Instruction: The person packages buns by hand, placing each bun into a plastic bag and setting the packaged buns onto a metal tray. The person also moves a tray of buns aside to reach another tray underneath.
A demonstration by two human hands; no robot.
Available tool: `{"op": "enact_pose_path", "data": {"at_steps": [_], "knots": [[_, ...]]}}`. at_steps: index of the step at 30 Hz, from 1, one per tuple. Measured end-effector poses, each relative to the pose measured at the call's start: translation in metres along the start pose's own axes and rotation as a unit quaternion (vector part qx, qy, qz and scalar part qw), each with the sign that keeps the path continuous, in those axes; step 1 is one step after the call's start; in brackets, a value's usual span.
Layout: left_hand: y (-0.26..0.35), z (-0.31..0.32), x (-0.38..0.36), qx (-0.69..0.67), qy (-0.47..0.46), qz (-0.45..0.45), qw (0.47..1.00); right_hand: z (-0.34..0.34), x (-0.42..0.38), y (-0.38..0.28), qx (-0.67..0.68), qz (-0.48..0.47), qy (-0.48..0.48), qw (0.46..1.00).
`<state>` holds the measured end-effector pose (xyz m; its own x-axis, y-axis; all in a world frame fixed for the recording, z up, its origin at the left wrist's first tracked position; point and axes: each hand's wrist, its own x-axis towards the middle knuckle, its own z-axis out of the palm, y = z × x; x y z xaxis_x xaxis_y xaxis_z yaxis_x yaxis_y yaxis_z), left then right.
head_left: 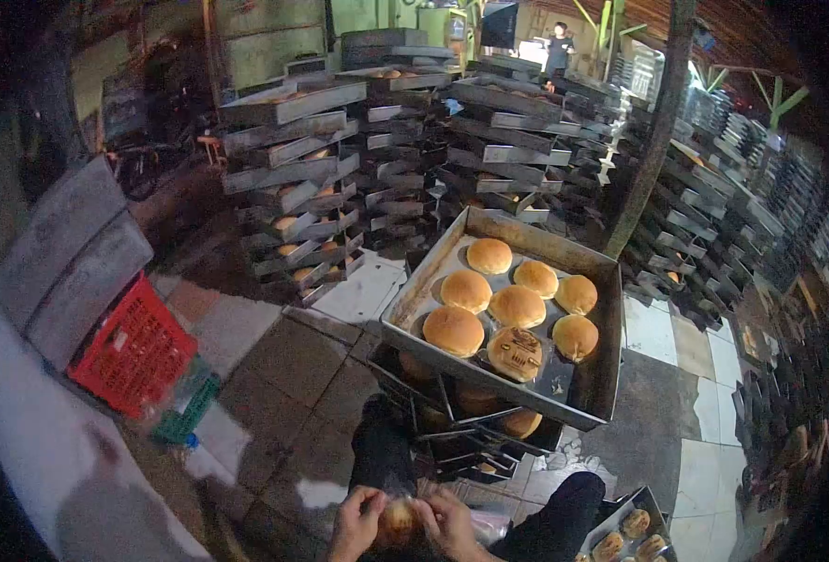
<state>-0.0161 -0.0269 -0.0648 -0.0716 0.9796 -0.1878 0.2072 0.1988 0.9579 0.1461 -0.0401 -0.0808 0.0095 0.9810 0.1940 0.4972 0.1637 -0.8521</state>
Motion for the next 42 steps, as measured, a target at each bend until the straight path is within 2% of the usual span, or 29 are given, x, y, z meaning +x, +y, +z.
{"op": "enact_pose_path", "data": {"at_steps": [2,3,4,5,6,9,10,11,13,15,17,18,20,21,23,24,26,27,29,30,32,33,34,35,37,38,39,41,42], "knots": [[0.021,-0.001,-0.009,-0.1,-0.004,0.035,0.994,-0.01,-0.019,-0.009,0.322,0.122,-0.041,0.938],[0.02,0.001,-0.014,-0.097,-0.013,0.031,0.995,-0.018,-0.025,-0.019,0.323,0.129,-0.033,0.937],[0.018,0.002,-0.016,-0.127,-0.001,0.106,0.986,-0.03,-0.017,-0.038,0.159,-0.043,0.044,0.985],[0.018,0.002,-0.015,-0.158,0.012,0.183,0.97,-0.037,-0.01,-0.048,-0.018,-0.212,0.118,0.97],[0.018,0.001,-0.014,-0.156,0.007,0.187,0.97,-0.039,-0.011,-0.046,-0.018,-0.212,0.124,0.969],[0.011,-0.012,-0.013,0.05,-0.086,0.08,0.992,-0.045,-0.013,-0.032,0.11,0.076,-0.102,0.986],[-0.005,-0.013,-0.022,-0.082,-0.106,0.209,0.969,-0.056,-0.013,-0.032,0.048,-0.044,-0.106,0.992],[0.012,-0.013,-0.027,-0.085,-0.107,0.209,0.968,-0.063,-0.013,-0.046,0.045,-0.043,-0.107,0.992],[0.044,-0.019,-0.032,0.01,-0.068,0.004,0.998,-0.063,-0.01,-0.074,-0.026,-0.17,0.001,0.985],[0.04,-0.015,0.001,-0.017,-0.076,0.052,0.996,-0.042,0.023,-0.044,-0.022,-0.114,-0.072,0.991],[0.045,-0.019,0.025,-0.119,0.108,0.063,0.985,-0.027,0.055,-0.026,0.112,-0.063,0.003,0.992],[0.042,-0.019,0.023,-0.12,0.108,0.063,0.985,-0.026,0.055,-0.025,0.111,-0.063,0.002,0.992],[0.029,-0.021,0.016,0.094,0.185,0.097,0.973,-0.02,0.051,-0.021,0.099,0.068,0.04,0.992],[0.009,-0.024,0.009,0.095,0.185,0.096,0.973,-0.015,0.039,-0.014,0.1,0.069,0.04,0.992],[-0.039,-0.028,-0.006,0.232,0.145,0.046,0.961,-0.004,0.005,0.012,0.167,0.302,-0.097,0.934],[-0.044,-0.026,-0.015,0.233,0.14,0.041,0.961,-0.002,-0.01,0.024,0.166,0.308,-0.097,0.932],[-0.042,-0.024,-0.053,0.071,0.138,-0.049,0.987,-0.006,-0.041,0.024,0.005,0.193,-0.123,0.973],[-0.034,-0.025,-0.063,0.076,0.13,-0.058,0.987,-0.009,-0.051,0.012,0.007,0.205,-0.124,0.971],[-0.009,-0.025,-0.064,-0.054,0.151,-0.264,0.951,-0.031,-0.034,-0.062,-0.086,-0.03,-0.168,0.982],[-0.019,-0.024,-0.061,-0.123,0.132,-0.295,0.938,-0.022,-0.027,-0.055,-0.087,-0.023,-0.167,0.982],[0.062,-0.016,-0.065,-0.184,0.184,-0.216,0.941,-0.001,-0.008,-0.03,-0.163,-0.343,-0.072,0.923],[0.091,-0.014,-0.065,-0.249,0.24,-0.129,0.93,-0.019,0.021,-0.052,-0.102,-0.041,-0.313,0.944],[0.06,-0.027,-0.063,-0.316,0.243,-0.114,0.91,-0.043,0.038,-0.059,0.047,-0.003,-0.257,0.965],[0.064,-0.03,-0.06,-0.32,0.244,-0.108,0.909,-0.066,0.058,-0.069,0.093,-0.082,-0.141,0.982],[0.081,-0.036,-0.06,-0.405,0.241,-0.019,0.882,-0.143,0.102,-0.087,-0.056,-0.213,-0.016,0.975],[0.089,-0.033,-0.057,-0.356,0.245,-0.014,0.901,-0.171,0.115,-0.07,0.1,-0.091,-0.005,0.991],[0.068,-0.034,-0.051,-0.361,0.241,-0.011,0.901,-0.205,0.131,-0.076,0.179,-0.063,-0.006,0.982],[0.005,-0.037,-0.035,-0.67,0.101,-0.118,0.726,-0.266,0.162,-0.062,0.173,0.068,-0.07,0.98],[0.011,-0.02,-0.035,-0.386,0.164,-0.037,0.907,-0.289,0.167,-0.021,-0.002,0.059,0.016,0.998]]}}
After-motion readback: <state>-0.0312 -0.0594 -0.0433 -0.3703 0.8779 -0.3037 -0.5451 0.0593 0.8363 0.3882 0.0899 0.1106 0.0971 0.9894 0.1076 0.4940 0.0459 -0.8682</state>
